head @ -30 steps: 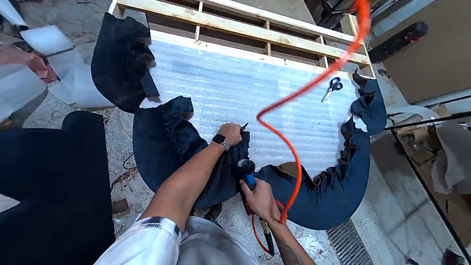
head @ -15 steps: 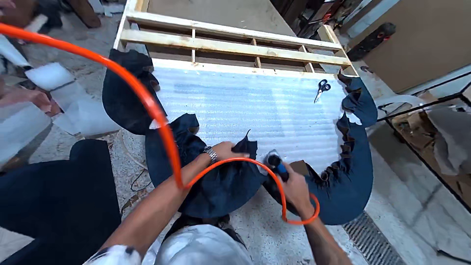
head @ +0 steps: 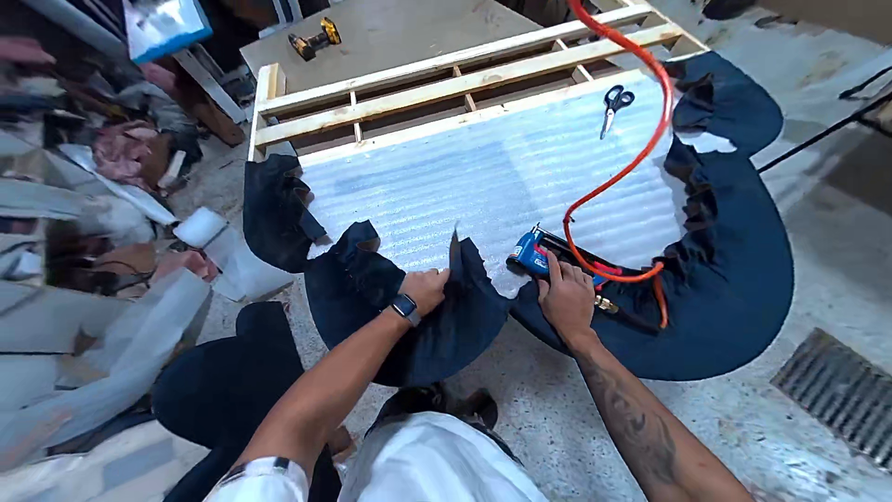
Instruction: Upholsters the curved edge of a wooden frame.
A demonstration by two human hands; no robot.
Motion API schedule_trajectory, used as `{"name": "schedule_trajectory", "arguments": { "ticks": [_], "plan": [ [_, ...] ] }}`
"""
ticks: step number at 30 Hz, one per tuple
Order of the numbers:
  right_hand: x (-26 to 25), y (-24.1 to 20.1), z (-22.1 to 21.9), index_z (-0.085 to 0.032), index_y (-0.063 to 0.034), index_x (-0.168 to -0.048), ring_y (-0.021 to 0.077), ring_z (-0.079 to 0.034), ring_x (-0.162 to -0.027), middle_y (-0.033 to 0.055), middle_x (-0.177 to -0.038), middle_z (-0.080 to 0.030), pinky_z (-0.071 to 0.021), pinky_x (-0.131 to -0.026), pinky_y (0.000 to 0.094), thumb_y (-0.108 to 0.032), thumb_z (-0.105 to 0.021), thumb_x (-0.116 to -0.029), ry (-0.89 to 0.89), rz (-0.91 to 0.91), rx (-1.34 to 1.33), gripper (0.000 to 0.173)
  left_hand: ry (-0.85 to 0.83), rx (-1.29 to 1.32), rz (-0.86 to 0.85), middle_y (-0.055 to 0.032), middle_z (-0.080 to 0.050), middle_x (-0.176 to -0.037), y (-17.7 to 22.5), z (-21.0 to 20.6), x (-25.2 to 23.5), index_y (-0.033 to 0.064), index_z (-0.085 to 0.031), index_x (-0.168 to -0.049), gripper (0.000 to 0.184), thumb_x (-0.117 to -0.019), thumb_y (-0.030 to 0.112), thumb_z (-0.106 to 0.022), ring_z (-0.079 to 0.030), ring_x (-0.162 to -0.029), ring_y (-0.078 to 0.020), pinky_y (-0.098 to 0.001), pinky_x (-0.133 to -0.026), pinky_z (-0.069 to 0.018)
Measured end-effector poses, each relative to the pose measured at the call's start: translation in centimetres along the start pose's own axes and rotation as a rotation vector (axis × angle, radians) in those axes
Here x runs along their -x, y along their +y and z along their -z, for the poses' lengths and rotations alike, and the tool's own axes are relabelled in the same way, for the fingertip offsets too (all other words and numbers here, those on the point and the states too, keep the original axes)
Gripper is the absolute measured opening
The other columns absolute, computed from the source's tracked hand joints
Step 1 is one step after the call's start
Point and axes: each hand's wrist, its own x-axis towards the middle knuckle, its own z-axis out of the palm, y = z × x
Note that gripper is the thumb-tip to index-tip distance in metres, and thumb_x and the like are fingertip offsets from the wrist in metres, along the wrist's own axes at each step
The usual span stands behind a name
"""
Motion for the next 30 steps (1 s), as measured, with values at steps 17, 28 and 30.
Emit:
{"name": "schedule_trajectory", "arguments": {
  "ticks": [17,28,30],
  "plan": [
    [-0.2,-0.3,0.0,-0.045,-0.0116,-0.153,0.0406,-0.059,-0.124,0.0199,-0.13,-0.063,-0.0436,-0.106,0.0587,-0.032,-0.053,-0.1017,-0.019,-0.079,0.005,0.056,0.439,0.23,0.033,-0.0185,-0.073,-0.078,-5.2,-4.0,-6.4,0.0073,-0.074,-0.104,0.025,-0.0965,0.022,-0.056,-0.073,-0.073,-0.0406,-0.0633,-0.063,-0.0563],
    [-1.0,-6.7,13.7,-0.066,-0.0107,-0.119,0.0338,-0.069,-0.073,0.0136,-0.082,-0.068,-0.0555,-0.061,0.0579,-0.039,-0.059,-0.0955,-0.479,-0.199,-0.11,0.038,0.411,0.328,0.294,-0.0208,-0.076,-0.088,-4.6,-3.9,-6.3,0.0136,-0.075,-0.115,0.034,-0.1037,0.032,-0.049,-0.074,-0.086,-0.0435,-0.0654,-0.074,-0.0563],
    [1.9,-9.2,14.5,-0.07,-0.012,-0.096,0.0239,-0.067,-0.065,0.0058,-0.071,-0.066,-0.0568,-0.059,0.0507,-0.046,-0.065,-0.0949,-0.452,-0.237,-0.303,0.034,0.42,0.339,0.282,-0.0208,-0.075,-0.087,-4.7,-3.9,-6.4,0.0124,-0.075,-0.111,0.034,-0.1038,0.034,-0.049,-0.074,-0.085,-0.0436,-0.065,-0.072,-0.0558]
  ]
}}
